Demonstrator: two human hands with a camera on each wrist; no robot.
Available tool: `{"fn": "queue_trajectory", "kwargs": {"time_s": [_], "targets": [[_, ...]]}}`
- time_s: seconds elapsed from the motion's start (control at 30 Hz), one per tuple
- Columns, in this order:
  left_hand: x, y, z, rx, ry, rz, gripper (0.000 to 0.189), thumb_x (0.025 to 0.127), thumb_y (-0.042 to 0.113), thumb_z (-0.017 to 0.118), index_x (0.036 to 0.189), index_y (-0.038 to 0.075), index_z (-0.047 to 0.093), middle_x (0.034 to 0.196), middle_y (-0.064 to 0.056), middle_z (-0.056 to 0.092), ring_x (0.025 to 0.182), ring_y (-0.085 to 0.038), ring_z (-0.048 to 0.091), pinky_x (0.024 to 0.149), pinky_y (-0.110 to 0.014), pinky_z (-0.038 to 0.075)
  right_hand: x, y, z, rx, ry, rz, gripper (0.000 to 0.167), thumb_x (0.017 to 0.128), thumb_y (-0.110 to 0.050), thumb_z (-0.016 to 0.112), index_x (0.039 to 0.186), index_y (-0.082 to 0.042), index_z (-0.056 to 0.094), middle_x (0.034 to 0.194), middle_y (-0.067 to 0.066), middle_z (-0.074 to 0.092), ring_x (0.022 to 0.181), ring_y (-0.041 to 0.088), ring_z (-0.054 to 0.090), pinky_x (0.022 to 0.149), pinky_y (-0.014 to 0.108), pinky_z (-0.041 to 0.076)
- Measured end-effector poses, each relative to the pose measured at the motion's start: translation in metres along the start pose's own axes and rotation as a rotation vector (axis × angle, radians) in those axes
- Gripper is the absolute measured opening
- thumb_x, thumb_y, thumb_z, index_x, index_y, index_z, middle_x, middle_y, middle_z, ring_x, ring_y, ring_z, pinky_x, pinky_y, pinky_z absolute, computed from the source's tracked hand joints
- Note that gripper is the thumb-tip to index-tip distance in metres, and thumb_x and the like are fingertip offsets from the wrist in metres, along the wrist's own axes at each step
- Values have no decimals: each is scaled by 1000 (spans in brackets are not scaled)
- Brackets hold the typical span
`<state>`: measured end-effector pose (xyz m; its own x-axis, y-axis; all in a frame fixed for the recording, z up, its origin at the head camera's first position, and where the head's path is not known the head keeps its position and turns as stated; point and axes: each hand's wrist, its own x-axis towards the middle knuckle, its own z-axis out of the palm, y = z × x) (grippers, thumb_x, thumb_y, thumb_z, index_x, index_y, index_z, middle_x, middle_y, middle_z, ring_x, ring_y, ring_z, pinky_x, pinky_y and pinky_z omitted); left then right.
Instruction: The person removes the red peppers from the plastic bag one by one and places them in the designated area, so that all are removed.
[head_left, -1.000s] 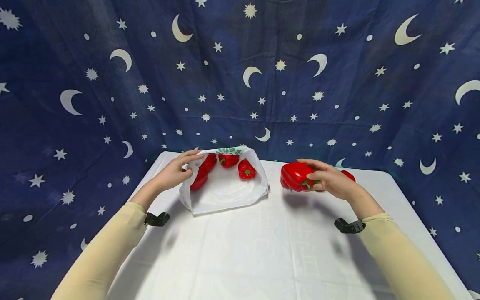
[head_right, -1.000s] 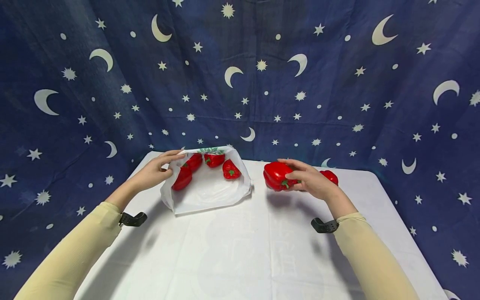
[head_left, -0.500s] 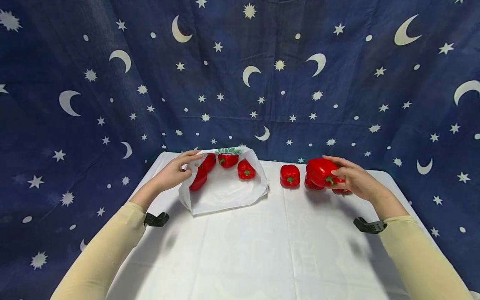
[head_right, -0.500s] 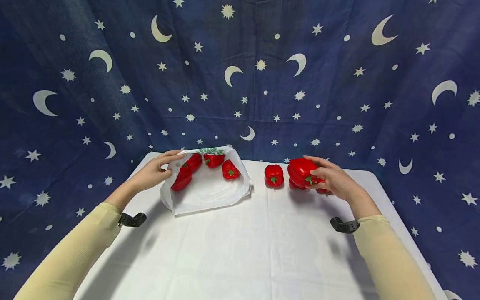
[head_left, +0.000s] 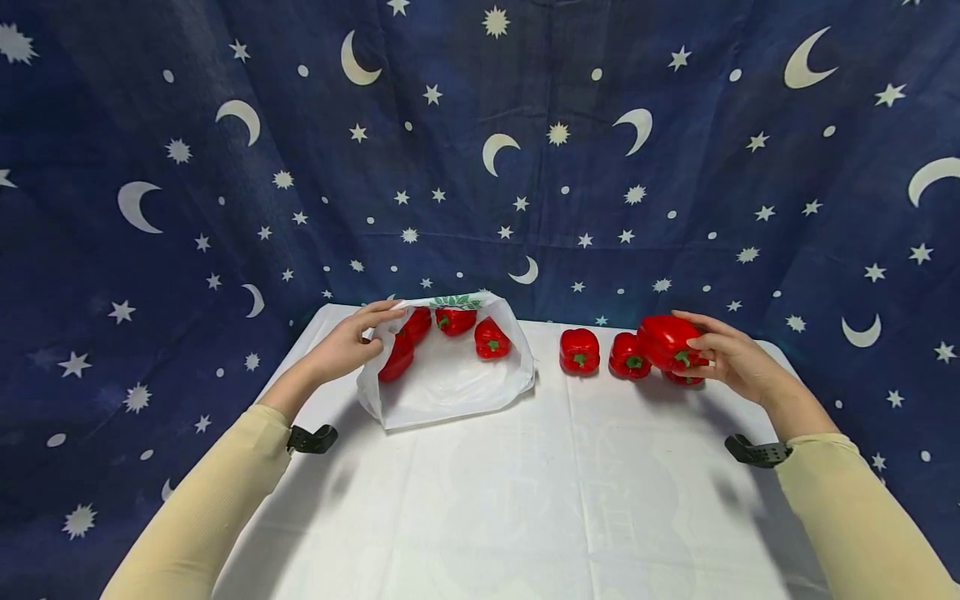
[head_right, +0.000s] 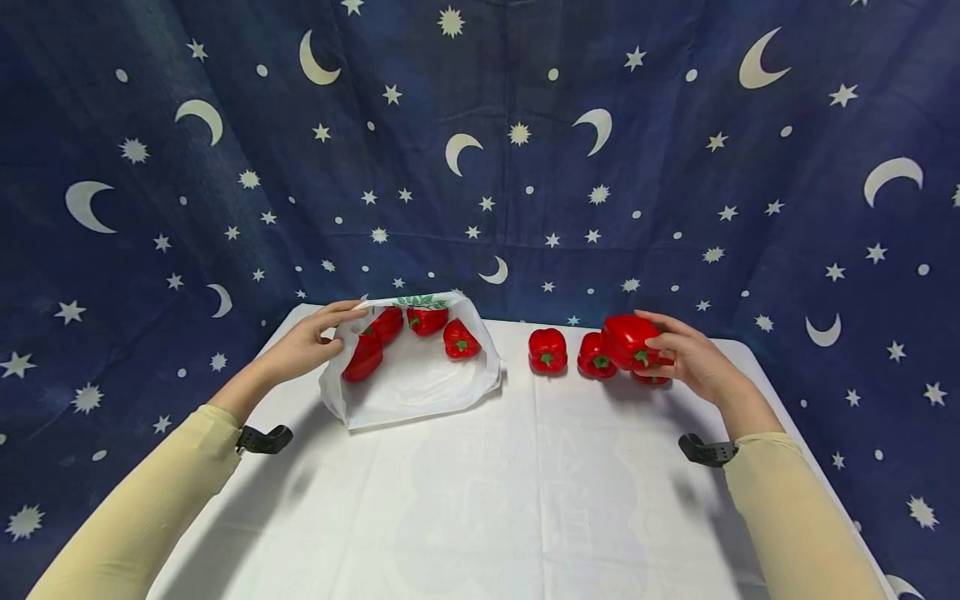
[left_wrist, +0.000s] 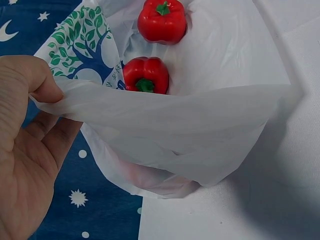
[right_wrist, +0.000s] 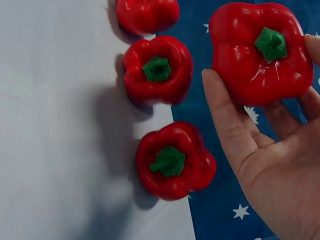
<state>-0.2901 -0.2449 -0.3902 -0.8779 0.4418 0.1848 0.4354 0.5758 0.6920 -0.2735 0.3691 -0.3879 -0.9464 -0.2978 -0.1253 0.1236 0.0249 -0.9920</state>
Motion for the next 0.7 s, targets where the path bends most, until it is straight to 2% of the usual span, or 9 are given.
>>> {"fn": "queue_trajectory", "kwargs": {"time_s": [0.1,0.37,0.53,0.6,0.7], "targets": [[0,1,-1,2,-5,-5,60,94,-7,47,151,11,53,165,1,29,151,-25,27,60,-32,39,-2,1,-6,17,24,-2,55,104,-9,53,156,-22,41,137,-4,43,109,14,62,88,39,57],[0,1,-1,-3,-5,1,59,94,-8,46,151,8,52,166,-5,30,152,-27,26,59,-32,37,-7,5,-21,44,82,-17,56,106,-11,50,158,-21,34,133,-6,43,103,11,65,87,41,57],[-5,20,-1,-22,-3,-20,58,94,-11,44,150,2,51,165,-12,29,152,-32,24,61,-32,36,-11,10,-32,78,122,-19,49,105,-10,51,150,-29,46,131,-7,43,102,11,64,85,40,58],[-6,23,-1,-26,-1,-25,58,94,-11,44,150,1,51,165,-12,29,152,-32,23,61,-31,36,-12,13,-36,94,140,-25,46,104,-10,52,144,-33,52,130,-8,43,101,10,64,83,38,59],[-3,14,1,-13,4,-21,57,95,-10,44,150,3,51,166,-9,29,153,-30,23,60,-31,35,-14,17,-42,112,166,-43,43,104,-9,52,140,-34,55,127,-9,45,98,9,67,80,37,59]]}}
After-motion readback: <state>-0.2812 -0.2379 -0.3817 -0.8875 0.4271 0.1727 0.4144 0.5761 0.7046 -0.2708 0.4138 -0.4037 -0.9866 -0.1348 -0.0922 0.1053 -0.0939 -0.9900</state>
